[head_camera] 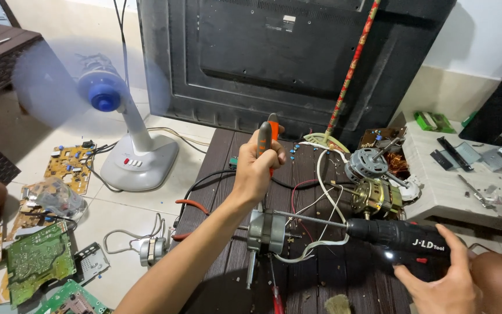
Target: The person uses a power drill to remove screws from a small electrical motor, then uses a brush to clean debris from the motor's interior. They also use pliers to manipulate the motor's shaft and wires.
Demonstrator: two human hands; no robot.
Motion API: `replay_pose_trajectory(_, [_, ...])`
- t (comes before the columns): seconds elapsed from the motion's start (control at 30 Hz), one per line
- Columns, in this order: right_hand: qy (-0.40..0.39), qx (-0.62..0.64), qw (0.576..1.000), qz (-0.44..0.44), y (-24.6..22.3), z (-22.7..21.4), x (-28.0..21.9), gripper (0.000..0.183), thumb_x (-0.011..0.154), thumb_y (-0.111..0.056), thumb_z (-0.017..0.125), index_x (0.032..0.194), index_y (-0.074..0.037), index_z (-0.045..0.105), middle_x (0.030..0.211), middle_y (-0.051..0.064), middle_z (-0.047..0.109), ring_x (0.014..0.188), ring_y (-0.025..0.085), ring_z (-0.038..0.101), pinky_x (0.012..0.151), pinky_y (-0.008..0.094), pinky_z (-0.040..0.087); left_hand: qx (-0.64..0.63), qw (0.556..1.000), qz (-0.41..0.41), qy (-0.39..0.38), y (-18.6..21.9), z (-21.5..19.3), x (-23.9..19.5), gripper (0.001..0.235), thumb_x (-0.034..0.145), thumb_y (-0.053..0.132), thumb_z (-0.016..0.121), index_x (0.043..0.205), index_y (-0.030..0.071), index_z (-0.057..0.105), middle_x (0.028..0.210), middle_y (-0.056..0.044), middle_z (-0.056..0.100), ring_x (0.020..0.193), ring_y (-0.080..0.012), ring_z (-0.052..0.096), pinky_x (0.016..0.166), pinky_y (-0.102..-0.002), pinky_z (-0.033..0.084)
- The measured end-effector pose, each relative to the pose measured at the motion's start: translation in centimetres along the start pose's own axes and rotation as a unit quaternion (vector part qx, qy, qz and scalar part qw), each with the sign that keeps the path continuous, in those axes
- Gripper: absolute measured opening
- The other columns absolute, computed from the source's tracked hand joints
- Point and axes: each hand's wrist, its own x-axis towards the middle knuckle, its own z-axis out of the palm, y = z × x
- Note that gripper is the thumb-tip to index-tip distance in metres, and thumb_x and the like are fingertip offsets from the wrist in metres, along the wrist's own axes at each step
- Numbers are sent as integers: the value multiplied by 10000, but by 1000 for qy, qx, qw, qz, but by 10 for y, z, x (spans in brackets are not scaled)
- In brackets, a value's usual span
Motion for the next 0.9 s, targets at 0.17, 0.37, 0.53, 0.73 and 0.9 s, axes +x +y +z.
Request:
replay_pose_trajectory(0.17, [-19,2,1000,20,-12,-6,-2,961,603,-194,847,1513,-349,577,1163,56,728,1051,325,685,956,456,489,14,1000,11,-3,-1,0,-1,145,685,78,502,561,85,577,998,-162,645,893,-194,563,563,-300,396])
replay_pose_trajectory(0.37, [6,-15,1000,-11,-6,-2,-2,972,584,-206,848,1511,-346,590,1178,29,727,1044,332,692,914,459,500,-9,1000,-8,15,-9,-5,3,121,666,96,505,567,72,571,1101,-188,638,772,-184,541,624,-326,420])
replay_pose_trajectory(0.53, [-14,-24,999,39,-17,-7,-9,971,594,-213,860,1516,-347,589,1138,58,738,1028,342,687,917,461,494,-33,999,-1,23,-5,-5,-2,110,666,68,498,561,56,525,1028,-151,602,701,-184,484,597,-331,391])
replay_pose_trajectory(0.73, [27,-6,999,18,-7,-1,-14,985,528,-240,914,1469,-321,634,1159,43,736,1045,326,682,925,452,489,-14,1000,-8,22,-2,-3,-4,119,679,72,500,568,60,539,1094,-155,612,699,-182,500,599,-327,391])
replay_pose_trajectory(0.9, [-11,63,996,68,-11,-15,-12,945,518,-174,948,1409,-214,636,1161,31,723,1029,209,666,971,362,455,17,1000,-6,20,4,-6,-5,92,661,82,504,596,78,569,1009,-137,623,1021,-215,556,647,-342,418])
